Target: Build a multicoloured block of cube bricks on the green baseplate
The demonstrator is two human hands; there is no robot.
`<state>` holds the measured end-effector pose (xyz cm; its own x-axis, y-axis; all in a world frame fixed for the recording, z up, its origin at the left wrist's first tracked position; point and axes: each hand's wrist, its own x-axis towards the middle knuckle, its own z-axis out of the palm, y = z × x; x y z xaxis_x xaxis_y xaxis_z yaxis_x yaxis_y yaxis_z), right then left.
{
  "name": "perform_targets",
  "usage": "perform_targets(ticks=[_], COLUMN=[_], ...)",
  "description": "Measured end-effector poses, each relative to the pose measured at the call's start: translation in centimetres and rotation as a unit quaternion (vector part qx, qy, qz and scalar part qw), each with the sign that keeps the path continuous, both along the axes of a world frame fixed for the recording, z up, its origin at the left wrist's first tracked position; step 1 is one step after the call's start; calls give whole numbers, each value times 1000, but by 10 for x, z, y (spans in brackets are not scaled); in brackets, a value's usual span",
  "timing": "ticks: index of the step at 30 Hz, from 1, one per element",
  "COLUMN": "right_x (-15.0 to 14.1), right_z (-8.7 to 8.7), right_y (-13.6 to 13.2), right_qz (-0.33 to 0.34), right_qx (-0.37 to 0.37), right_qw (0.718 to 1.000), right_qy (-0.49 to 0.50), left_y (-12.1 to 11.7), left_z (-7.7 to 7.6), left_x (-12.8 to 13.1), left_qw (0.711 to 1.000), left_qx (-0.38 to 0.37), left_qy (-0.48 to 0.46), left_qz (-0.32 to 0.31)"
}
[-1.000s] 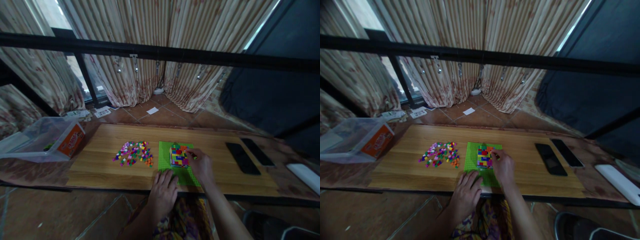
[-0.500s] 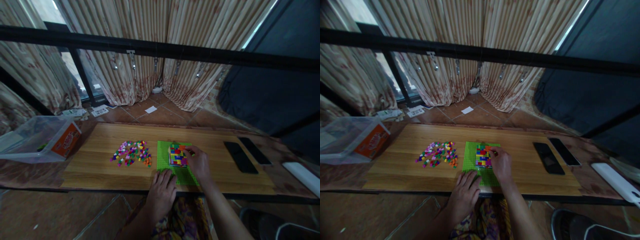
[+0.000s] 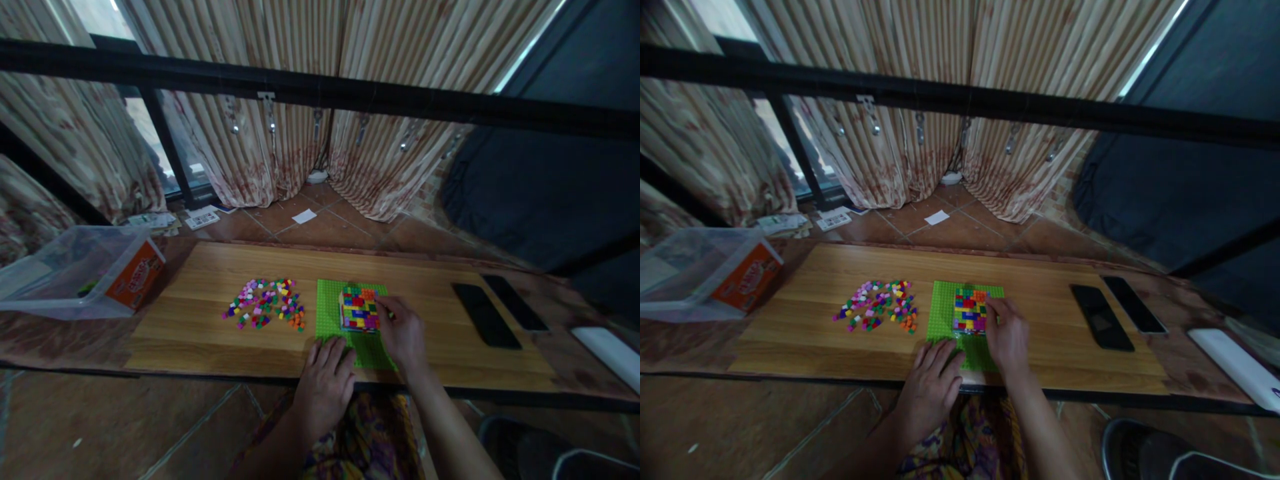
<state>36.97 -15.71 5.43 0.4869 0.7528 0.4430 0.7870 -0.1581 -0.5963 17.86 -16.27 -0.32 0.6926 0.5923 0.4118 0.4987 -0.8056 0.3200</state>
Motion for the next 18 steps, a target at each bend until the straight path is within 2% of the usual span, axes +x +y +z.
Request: perform_targets(ticks=[12, 18], right_x=[2, 5], right_z=[-9, -4], right_y=[2, 5], right_qz=[37, 60], right_qx=[-9, -18], right_qw=[997, 995], right_qy=[-73, -74], left_y=[0, 0], left_z=[1, 4], left_x=[0, 0], left_qw=[1000, 1000], left_qx=[-15, -10], left_qy=[5, 2], left_qz=[-6, -2])
